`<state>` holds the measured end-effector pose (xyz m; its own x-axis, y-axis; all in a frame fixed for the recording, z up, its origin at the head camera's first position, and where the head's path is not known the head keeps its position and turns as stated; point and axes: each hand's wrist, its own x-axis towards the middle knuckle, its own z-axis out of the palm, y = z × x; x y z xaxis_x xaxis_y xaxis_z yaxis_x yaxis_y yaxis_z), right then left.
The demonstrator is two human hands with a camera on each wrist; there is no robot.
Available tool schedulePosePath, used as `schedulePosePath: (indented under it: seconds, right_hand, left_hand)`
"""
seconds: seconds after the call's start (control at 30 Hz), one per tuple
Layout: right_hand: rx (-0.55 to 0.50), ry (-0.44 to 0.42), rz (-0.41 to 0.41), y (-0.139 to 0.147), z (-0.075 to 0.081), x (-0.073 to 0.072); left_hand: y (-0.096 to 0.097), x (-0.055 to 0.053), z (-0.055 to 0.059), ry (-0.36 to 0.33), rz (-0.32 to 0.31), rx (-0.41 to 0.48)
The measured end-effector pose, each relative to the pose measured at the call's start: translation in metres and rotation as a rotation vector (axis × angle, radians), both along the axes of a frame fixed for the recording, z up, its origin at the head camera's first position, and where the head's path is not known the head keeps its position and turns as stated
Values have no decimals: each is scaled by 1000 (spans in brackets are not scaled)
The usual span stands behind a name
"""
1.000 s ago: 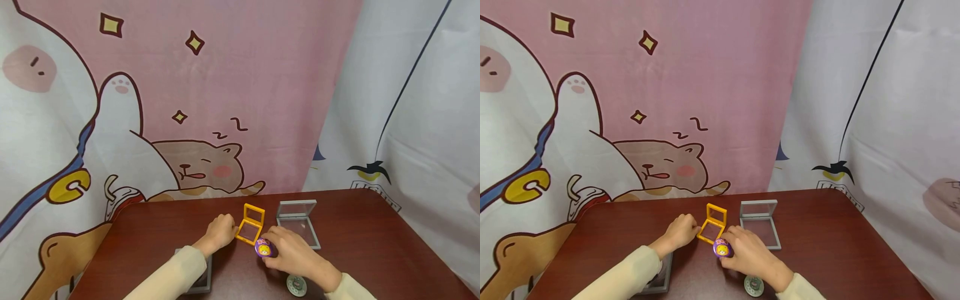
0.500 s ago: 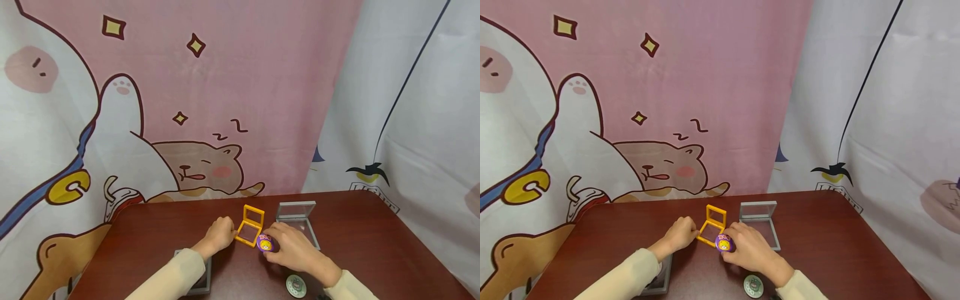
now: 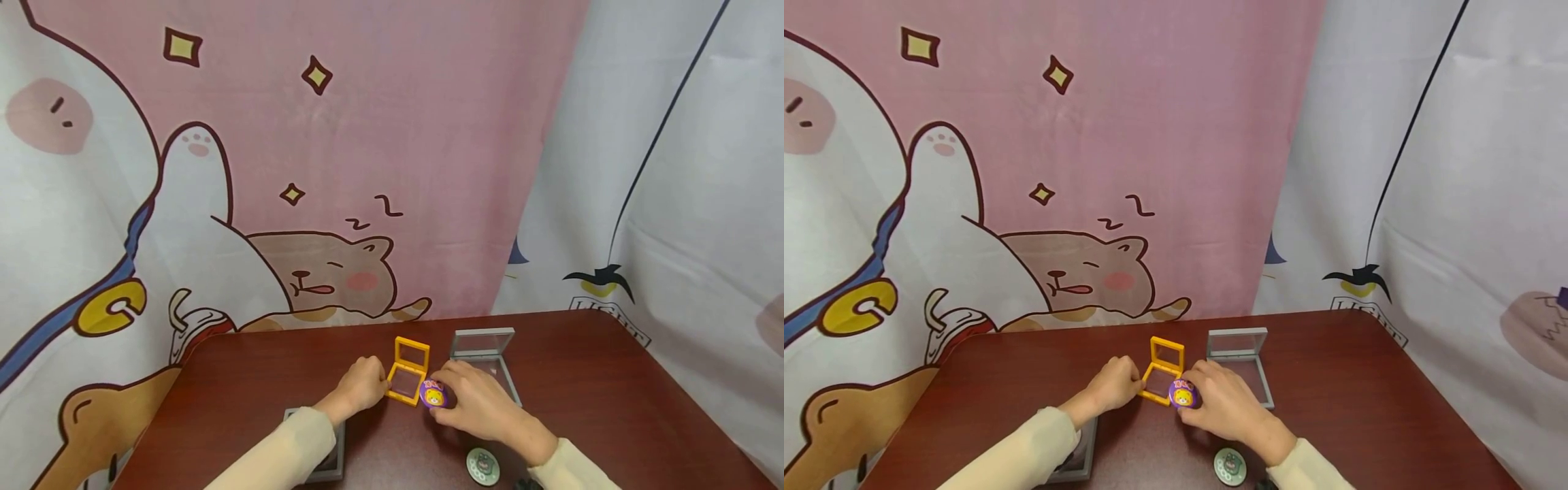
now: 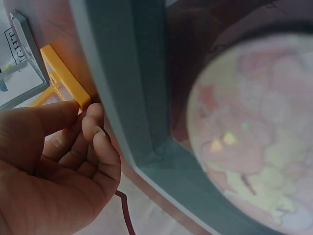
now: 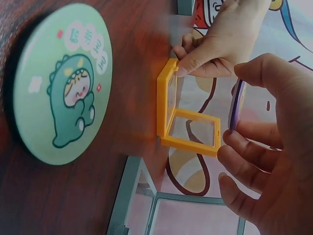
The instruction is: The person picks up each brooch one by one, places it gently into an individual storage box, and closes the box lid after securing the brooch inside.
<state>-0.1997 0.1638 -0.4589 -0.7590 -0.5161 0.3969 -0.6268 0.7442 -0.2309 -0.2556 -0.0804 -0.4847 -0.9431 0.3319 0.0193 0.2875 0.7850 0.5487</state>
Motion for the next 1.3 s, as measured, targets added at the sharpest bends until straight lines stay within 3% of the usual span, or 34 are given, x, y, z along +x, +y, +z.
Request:
schedulePosePath:
  seconds: [0.3, 0.6, 0.77, 0.93, 1.07, 1.23, 1.3]
  right_hand:
    - [0, -14, -25, -3, -2, -2]
    - [-11, -14, -47, -7, -4, -3]
    - [-36, -40, -31, -10, -5, -3]
    - [-27, -70, -25, -14, -9, -2]
    - [-16, -76, -16, -16, -12, -2]
    - [5, -89, -6, -21, -13, -1]
    - [17, -99, 4, -23, -13, 0]
  left_hand:
    - [-2, 15, 2, 63, -55, -18]
    - [0, 25, -2, 28, -70, -27]
    - [-1, 34, 3, 42, -83, -42]
    - [-2, 43, 4, 80, -112, -42]
    - [-3, 47, -4, 141, -155, -49]
    - [-2, 55, -2, 116, -155, -79]
    - [0, 61, 5, 80, -135, -92]
